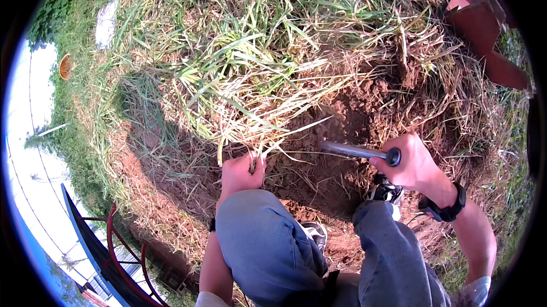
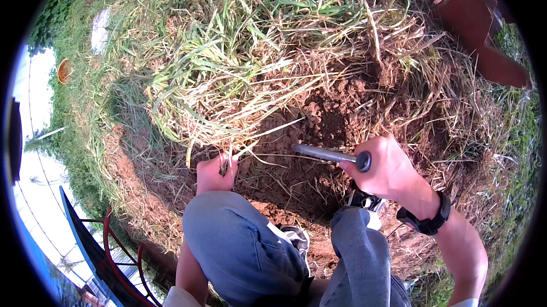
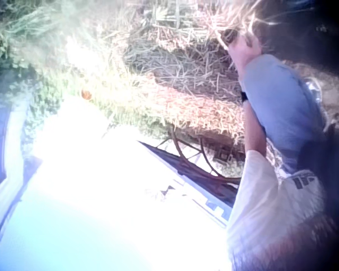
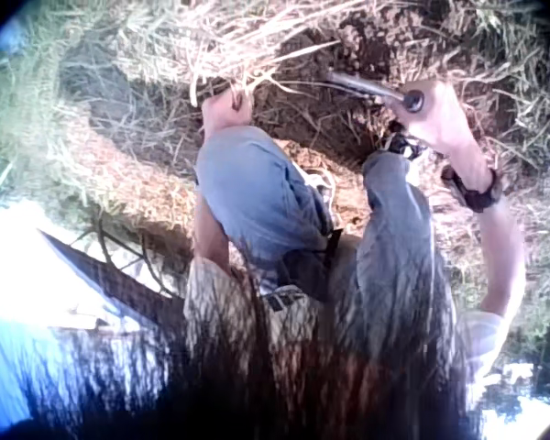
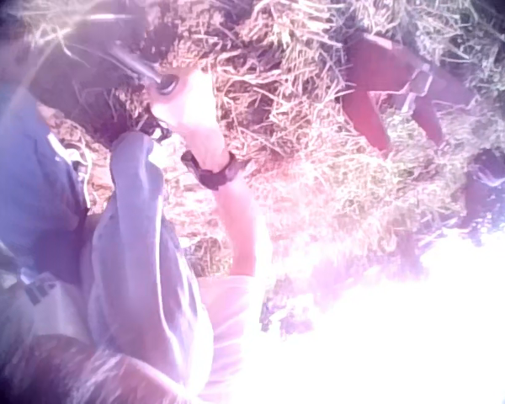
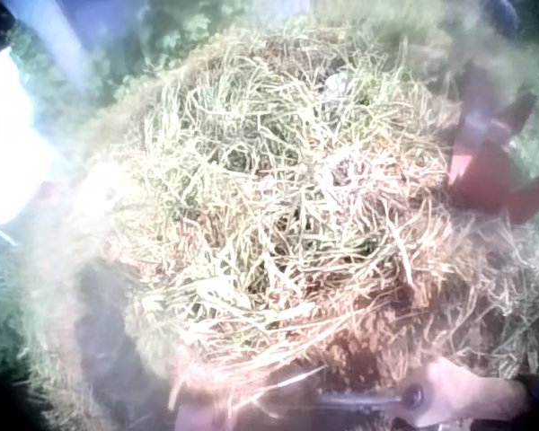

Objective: The person uses a small hand shovel to dig into a patch of grassy soil, pulling out dry grass and roots by hand.

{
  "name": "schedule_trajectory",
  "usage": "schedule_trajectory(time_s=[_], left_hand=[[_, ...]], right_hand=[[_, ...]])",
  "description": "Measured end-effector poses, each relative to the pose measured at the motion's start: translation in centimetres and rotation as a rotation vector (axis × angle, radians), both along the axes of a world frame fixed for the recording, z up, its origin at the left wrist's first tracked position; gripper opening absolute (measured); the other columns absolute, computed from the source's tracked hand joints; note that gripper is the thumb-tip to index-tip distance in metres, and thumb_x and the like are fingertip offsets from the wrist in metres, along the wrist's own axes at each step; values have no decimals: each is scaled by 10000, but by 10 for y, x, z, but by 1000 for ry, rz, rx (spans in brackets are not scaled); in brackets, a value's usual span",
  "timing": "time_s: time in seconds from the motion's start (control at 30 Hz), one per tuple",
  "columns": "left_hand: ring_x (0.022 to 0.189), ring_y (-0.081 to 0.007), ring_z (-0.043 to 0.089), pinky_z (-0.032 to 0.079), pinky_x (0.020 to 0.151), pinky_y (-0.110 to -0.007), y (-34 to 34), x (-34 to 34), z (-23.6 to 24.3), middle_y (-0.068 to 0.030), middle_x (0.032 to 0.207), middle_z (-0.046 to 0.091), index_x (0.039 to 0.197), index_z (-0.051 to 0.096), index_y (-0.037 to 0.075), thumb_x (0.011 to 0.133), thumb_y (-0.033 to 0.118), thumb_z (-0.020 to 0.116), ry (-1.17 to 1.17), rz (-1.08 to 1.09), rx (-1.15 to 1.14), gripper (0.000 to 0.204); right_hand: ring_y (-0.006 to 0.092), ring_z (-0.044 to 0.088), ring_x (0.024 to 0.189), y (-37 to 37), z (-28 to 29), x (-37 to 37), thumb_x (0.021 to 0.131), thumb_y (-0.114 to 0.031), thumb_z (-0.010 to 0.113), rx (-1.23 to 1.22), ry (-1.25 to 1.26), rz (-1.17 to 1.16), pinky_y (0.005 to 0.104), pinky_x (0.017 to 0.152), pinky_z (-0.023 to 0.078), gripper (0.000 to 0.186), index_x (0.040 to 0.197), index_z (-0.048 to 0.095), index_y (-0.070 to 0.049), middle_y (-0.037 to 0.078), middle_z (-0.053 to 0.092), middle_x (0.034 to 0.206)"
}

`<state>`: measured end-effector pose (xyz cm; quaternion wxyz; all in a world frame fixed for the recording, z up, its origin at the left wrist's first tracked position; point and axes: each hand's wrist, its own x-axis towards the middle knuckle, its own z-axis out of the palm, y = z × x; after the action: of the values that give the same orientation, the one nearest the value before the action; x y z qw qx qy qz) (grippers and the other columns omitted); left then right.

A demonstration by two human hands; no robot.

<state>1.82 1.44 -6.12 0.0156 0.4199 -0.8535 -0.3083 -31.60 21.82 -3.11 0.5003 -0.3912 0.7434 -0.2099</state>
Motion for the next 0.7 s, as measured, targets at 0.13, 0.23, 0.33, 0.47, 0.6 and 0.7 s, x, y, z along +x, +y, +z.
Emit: schedule_trajectory(time_s=[0.13, 0.23, 0.33, 0.47, 0.6, 0.7], left_hand=[[469, -325, 541, 421, 493, -418, 1, 4, -5, -148, 562, 547, 735, 596, 34, 921, 127, 771, -22, -37, -29, 272], [472, -334, 547, 429, 487, -435, 1, 2, -6, -145, 556, 543, 726, 579, 44, 900, 131, 782, -44, -67, -91, 281], [468, -341, 536, 418, 477, -432, 0, 2, -6, -144, 550, 532, 720, 576, 42, 886, 141, 799, -64, -83, -112, 296], [485, -314, 579, 431, 496, -383, -2, 3, -2, -154, 593, 588, 739, 613, 30, 902, 140, 810, -90, -129, -100, 278], [479, -278, 582, 435, 502, -356, -2, 2, 1, -150, 594, 602, 720, 593, 23, 918, 111, 805, -88, -68, -52, 303], [464, -274, 556, 419, 492, -363, -2, 8, -5, -144, 579, 588, 715, 586, 20, 920, 91, 800, -77, -81, -79, 305]], right_hand=[[370, 619, 514, 36, -15, 34, 815, -157, 829, -169, 80, -69, 427, 528, 504, 298, 630, 653, -4, 177, 586, 546], [373, 627, 498, 44, -13, 51, 845, -183, 831, -123, 71, -187, 432, 516, 505, 285, 680, 673, -13, 165, 587, 542], [367, 646, 496, 48, -13, 57, 857, -201, 841, -102, 48, -207, 427, 501, 515, 260, 740, 700, -16, 150, 598, 542], [328, 668, 494, 67, -31, 60, 866, -201, 851, -261, 104, -208, 395, 497, 541, 262, 753, 699, -19, 134, 621, 555], [315, 664, 485, 69, -39, 60, 868, -202, 851, -276, 102, -190, 394, 486, 537, 268, 761, 694, -14, 133, 625, 559], [309, 664, 483, 67, -37, 60, 869, -203, 853, -278, 98, -197, 397, 485, 537, 271, 766, 683, -19, 131, 619, 552]])
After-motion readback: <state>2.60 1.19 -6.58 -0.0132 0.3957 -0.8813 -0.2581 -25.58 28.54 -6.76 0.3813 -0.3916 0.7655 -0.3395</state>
